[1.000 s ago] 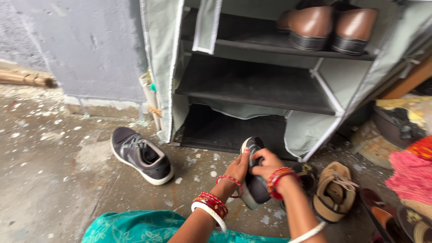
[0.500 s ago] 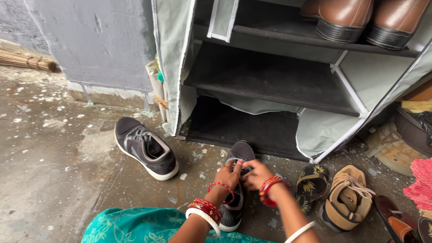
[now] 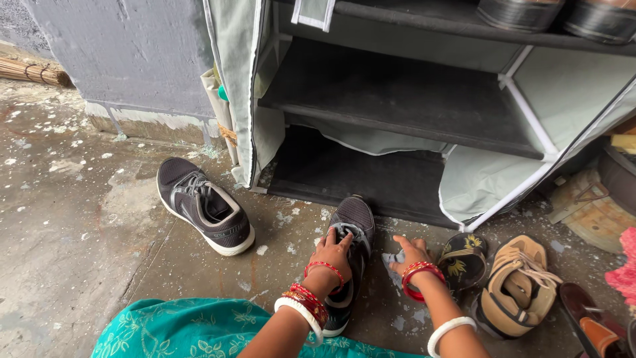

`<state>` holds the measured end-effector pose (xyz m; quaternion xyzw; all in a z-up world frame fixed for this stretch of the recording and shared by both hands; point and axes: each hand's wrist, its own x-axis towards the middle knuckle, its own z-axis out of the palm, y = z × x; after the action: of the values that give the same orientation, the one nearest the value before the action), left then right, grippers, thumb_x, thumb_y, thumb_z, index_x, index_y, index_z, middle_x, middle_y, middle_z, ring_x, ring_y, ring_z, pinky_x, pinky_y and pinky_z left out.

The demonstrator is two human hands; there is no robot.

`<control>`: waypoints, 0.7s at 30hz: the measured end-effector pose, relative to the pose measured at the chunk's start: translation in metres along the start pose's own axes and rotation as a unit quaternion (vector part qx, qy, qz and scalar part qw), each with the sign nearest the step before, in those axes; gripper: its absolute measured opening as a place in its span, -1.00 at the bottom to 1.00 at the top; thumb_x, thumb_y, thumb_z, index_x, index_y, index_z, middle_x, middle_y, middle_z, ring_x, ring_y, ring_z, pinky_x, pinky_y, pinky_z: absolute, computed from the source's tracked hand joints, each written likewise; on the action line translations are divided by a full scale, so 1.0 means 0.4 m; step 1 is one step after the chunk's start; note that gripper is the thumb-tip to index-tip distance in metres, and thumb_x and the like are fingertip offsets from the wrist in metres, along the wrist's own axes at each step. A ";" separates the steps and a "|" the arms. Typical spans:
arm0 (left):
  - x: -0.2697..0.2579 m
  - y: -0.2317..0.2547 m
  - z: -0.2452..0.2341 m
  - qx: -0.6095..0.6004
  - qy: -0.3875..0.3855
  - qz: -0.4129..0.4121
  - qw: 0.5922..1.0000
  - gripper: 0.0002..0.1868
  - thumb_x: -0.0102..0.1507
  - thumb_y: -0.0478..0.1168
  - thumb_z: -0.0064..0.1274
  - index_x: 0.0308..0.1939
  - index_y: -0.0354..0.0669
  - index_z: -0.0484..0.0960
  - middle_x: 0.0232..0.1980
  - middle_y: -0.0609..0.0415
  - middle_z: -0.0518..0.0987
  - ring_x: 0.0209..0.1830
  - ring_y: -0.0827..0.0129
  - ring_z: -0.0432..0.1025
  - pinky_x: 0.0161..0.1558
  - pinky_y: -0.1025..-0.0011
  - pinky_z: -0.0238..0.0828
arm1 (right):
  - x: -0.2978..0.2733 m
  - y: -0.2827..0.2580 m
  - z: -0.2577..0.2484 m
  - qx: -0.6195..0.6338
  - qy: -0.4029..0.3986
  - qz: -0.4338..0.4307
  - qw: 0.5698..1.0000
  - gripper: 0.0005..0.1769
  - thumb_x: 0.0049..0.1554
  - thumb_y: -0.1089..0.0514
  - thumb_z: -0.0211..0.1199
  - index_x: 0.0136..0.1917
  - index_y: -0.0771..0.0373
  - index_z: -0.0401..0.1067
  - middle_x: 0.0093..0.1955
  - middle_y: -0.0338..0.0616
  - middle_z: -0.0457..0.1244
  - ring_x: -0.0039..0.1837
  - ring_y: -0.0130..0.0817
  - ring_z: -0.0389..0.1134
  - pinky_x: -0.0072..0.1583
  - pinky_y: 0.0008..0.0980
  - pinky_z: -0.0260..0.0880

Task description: The person wipes a pair of dark sneakers with a cloth, cleaning the uppers and soles, then places them on a shoe rack. They repeat the process with a second sneaker and then begin wiping a pair of beige shoes.

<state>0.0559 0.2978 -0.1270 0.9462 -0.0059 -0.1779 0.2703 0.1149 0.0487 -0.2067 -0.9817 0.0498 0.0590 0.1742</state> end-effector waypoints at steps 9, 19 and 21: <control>0.034 -0.042 0.032 0.048 0.025 0.090 0.994 -0.18 0.19 -0.17 0.06 0.55 0.21 0.21 0.68 -0.22 -0.12 0.66 -0.21 -0.16 0.57 0.15 -0.10 | -0.019 0.027 0.066 -0.052 0.047 -0.003 0.998 -0.80 0.11 0.14 0.39 -0.05 -0.20 0.69 0.18 -0.24 0.39 0.18 -0.18 0.46 0.25 -0.25 0.47; 0.011 0.008 -0.011 -0.081 0.006 -0.078 0.994 0.63 -0.10 0.31 0.42 0.65 -0.07 -0.50 0.62 -0.34 -0.03 0.48 -0.19 0.22 0.37 0.08 0.30 | 0.030 -0.221 0.028 0.280 0.081 -0.297 0.909 -0.56 -0.03 0.41 0.30 0.13 0.16 0.58 0.25 -0.08 0.35 0.30 -0.24 0.35 0.34 -0.31 0.31; 0.019 -0.003 -0.002 -0.091 0.021 -0.061 0.994 0.61 -0.08 0.23 0.47 0.64 -0.11 -0.48 0.61 -0.33 -0.03 0.44 -0.17 0.26 0.33 0.14 0.34 | 0.014 -0.222 0.060 0.229 0.065 -0.334 0.912 -0.53 -0.05 0.45 0.26 0.12 0.15 0.59 0.25 -0.09 0.35 0.31 -0.21 0.34 0.34 -0.30 0.30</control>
<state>0.0632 0.2984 -0.1296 0.9199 0.0735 -0.1739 0.3437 0.1286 0.1396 -0.1999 -0.8758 -0.2578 -0.0795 0.4001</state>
